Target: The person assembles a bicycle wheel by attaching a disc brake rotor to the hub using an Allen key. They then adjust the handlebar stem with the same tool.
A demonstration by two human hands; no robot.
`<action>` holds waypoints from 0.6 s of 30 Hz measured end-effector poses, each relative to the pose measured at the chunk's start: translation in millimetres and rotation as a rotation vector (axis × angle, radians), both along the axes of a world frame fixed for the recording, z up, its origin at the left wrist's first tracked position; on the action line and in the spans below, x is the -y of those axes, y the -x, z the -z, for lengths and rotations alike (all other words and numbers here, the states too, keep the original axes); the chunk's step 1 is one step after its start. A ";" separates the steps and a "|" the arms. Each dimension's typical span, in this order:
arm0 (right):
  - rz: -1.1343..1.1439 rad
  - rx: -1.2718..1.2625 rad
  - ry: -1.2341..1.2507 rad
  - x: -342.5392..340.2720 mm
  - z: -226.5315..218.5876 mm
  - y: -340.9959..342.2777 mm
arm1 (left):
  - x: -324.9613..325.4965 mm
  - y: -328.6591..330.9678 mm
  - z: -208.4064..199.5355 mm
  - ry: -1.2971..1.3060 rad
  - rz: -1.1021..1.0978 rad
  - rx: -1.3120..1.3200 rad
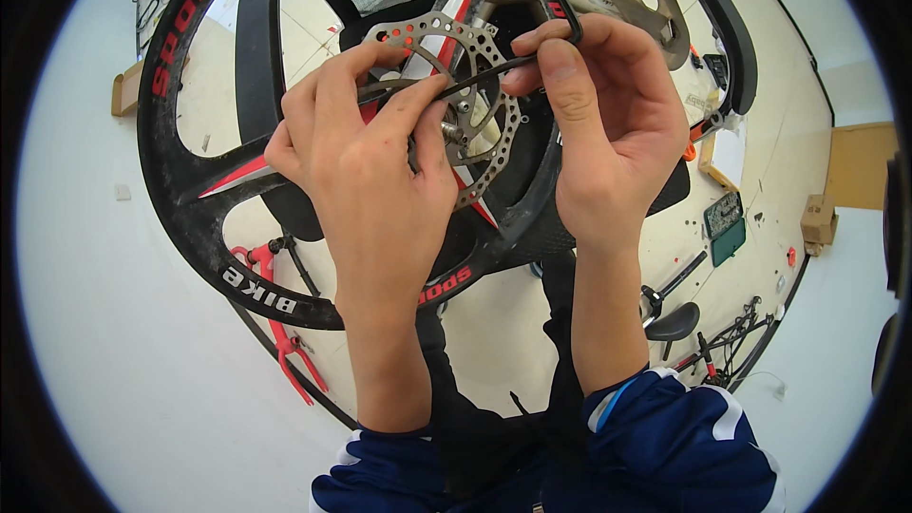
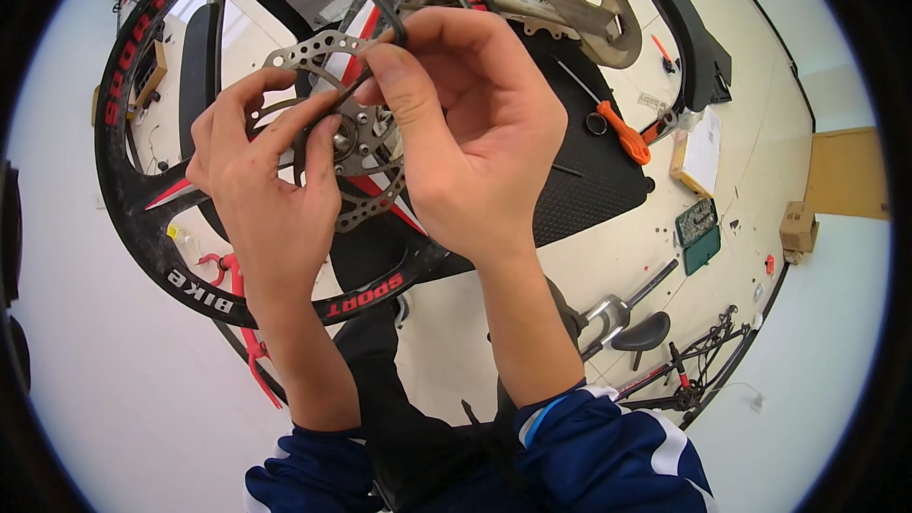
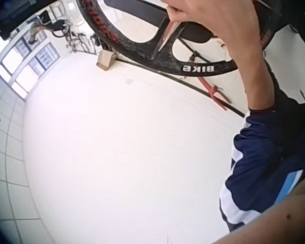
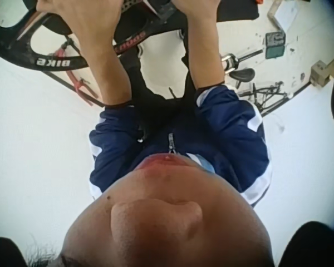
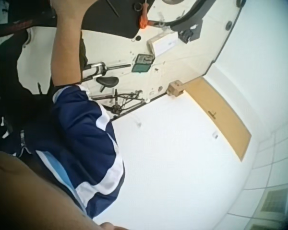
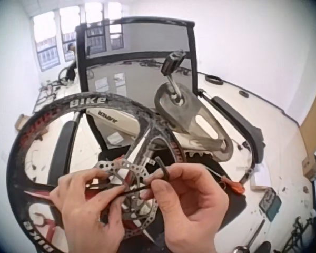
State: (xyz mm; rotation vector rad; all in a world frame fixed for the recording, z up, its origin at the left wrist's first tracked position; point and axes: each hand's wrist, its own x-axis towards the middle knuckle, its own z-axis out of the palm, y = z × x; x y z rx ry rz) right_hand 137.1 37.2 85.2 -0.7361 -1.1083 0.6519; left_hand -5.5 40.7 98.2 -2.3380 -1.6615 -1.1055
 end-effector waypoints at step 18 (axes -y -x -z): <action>-0.013 0.093 -0.108 -1.4 1.0 -5.1 | 0.2 -4.4 -3.5 -0.072 -0.011 0.005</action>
